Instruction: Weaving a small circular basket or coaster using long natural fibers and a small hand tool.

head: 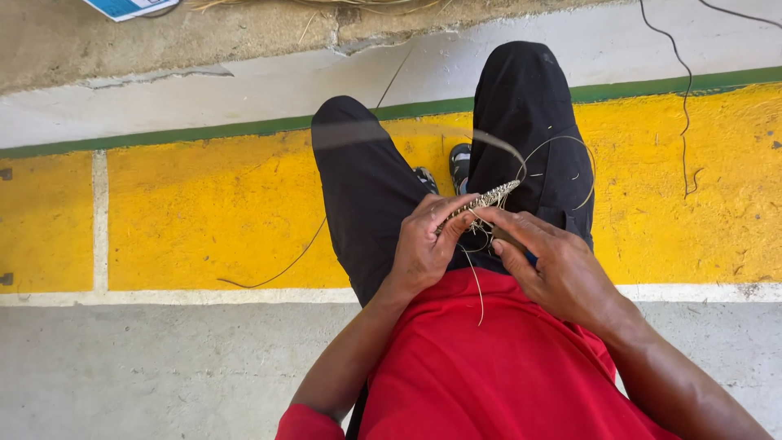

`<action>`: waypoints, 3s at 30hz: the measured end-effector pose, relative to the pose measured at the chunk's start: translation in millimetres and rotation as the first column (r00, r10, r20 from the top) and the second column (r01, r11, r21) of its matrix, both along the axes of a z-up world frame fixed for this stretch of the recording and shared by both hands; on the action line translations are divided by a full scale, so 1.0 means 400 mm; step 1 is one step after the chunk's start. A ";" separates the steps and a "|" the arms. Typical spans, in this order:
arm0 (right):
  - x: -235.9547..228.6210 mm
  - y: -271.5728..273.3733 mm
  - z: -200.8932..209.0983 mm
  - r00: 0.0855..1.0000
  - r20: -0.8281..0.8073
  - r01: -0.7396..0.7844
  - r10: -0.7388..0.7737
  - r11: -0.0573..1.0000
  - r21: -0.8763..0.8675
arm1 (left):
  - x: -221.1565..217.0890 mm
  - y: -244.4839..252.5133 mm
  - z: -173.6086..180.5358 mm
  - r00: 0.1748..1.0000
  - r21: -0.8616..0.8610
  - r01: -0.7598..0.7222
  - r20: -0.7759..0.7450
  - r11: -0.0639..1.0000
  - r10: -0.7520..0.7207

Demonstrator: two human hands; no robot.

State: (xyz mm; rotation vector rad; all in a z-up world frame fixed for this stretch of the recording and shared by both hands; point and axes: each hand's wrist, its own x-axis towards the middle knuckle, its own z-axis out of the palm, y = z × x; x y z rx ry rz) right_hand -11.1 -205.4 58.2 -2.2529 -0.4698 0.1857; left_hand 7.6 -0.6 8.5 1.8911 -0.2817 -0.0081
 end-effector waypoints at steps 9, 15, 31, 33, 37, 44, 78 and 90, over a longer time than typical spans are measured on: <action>0.028 0.022 0.030 0.972 -0.237 0.044 -0.013 0.991 0.126 | 0.009 0.019 -0.002 0.982 0.033 0.079 0.167 0.996 -0.083; -0.008 -0.001 0.073 0.995 -0.087 -0.053 0.044 0.993 -0.107 | 0.059 0.059 -0.042 0.995 -0.117 -0.097 -0.030 0.988 0.094; -0.015 -0.107 -0.060 0.971 -0.186 0.076 -0.148 0.936 -0.345 | 0.064 0.059 -0.123 0.946 -0.594 -0.191 -0.324 0.781 -0.014; 0.017 -0.117 -0.085 0.937 -0.163 0.284 -0.309 0.946 -0.158 | 0.056 0.059 -0.144 0.935 -0.624 -0.207 -0.352 0.753 -0.035; 0.064 -0.086 -0.103 0.955 -0.089 0.292 -0.284 0.952 0.090 | 0.032 0.076 -0.179 0.938 -0.590 -0.169 -0.343 0.789 -0.055; 0.045 -0.038 -0.145 0.976 -0.115 0.204 -0.184 0.959 0.196 | -0.007 0.126 -0.036 0.986 -0.268 -0.055 -0.166 0.962 0.010; -0.006 0.000 -0.120 0.967 0.216 0.075 -0.137 0.960 0.271 | -0.099 0.054 -0.017 0.868 0.189 -0.257 0.477 0.948 0.141; 0.062 -0.017 -0.092 0.981 0.177 0.046 -0.079 0.982 0.184 | -0.039 0.024 0.058 0.903 0.307 -0.119 0.428 0.944 -0.025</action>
